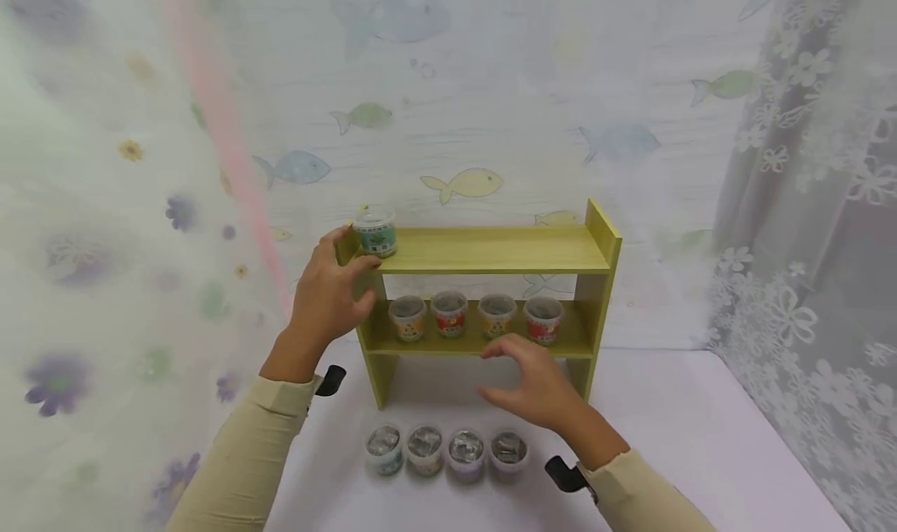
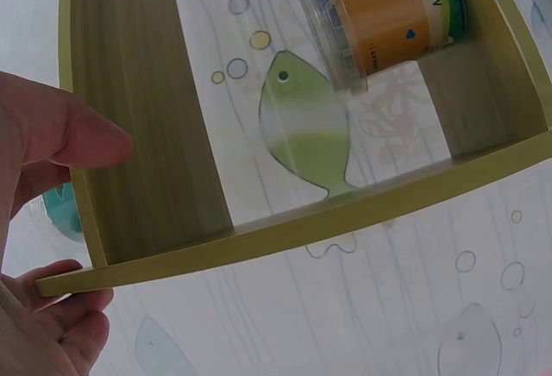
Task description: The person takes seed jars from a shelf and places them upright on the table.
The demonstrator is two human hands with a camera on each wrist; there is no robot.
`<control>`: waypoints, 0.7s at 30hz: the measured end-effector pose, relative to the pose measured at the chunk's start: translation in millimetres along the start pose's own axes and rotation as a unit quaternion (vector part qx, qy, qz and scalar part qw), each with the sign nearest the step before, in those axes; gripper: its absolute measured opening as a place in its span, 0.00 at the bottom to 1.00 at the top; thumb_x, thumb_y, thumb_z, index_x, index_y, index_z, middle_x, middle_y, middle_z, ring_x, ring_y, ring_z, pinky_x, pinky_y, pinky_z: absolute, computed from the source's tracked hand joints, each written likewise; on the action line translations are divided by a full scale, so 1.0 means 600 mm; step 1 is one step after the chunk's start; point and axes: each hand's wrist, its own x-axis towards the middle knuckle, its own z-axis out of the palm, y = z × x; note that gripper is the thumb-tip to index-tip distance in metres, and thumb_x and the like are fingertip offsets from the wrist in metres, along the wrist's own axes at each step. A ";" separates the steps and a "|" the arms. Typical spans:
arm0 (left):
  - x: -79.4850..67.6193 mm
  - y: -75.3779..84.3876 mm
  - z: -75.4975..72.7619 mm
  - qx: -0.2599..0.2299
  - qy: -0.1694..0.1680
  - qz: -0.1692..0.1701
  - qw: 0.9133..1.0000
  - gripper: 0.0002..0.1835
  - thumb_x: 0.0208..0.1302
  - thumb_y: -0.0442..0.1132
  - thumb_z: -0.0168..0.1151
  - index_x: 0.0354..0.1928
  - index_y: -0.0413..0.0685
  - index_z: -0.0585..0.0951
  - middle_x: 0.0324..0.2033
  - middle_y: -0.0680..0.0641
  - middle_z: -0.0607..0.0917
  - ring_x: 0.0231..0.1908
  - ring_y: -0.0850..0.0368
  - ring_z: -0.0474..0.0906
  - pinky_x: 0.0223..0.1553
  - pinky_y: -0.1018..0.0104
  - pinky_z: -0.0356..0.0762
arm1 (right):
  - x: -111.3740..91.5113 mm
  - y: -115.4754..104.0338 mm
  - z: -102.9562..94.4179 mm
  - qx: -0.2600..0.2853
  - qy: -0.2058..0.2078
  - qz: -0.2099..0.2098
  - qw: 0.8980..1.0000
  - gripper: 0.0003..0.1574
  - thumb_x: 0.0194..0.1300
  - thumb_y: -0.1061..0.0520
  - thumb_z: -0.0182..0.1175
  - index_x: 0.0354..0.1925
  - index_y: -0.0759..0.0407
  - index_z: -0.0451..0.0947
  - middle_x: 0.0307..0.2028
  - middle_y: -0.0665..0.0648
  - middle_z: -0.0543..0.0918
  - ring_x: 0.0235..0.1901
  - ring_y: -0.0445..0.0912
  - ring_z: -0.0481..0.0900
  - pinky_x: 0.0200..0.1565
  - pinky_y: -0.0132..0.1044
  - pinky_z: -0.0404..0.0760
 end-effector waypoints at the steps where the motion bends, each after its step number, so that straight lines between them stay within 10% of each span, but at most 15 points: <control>1: 0.000 -0.001 0.000 0.000 0.001 -0.001 1.000 0.19 0.56 0.39 0.66 0.51 0.55 0.89 0.71 0.30 0.69 0.68 0.33 0.70 0.54 0.41 0.80 | 0.010 -0.005 -0.002 0.000 0.002 -0.012 1.000 0.28 0.53 0.53 0.81 0.50 0.47 0.81 0.50 0.44 0.85 0.54 0.42 0.83 0.54 0.48 0.83; 21: 0.002 0.000 0.001 -0.013 0.001 -0.009 1.000 0.16 0.57 0.39 0.66 0.49 0.55 0.89 0.70 0.30 0.69 0.69 0.32 0.69 0.59 0.38 0.78 | 0.124 -0.081 -0.052 -0.026 0.027 -0.094 0.995 0.21 0.57 0.51 0.78 0.47 0.49 0.80 0.49 0.48 0.86 0.54 0.43 0.83 0.54 0.45 0.83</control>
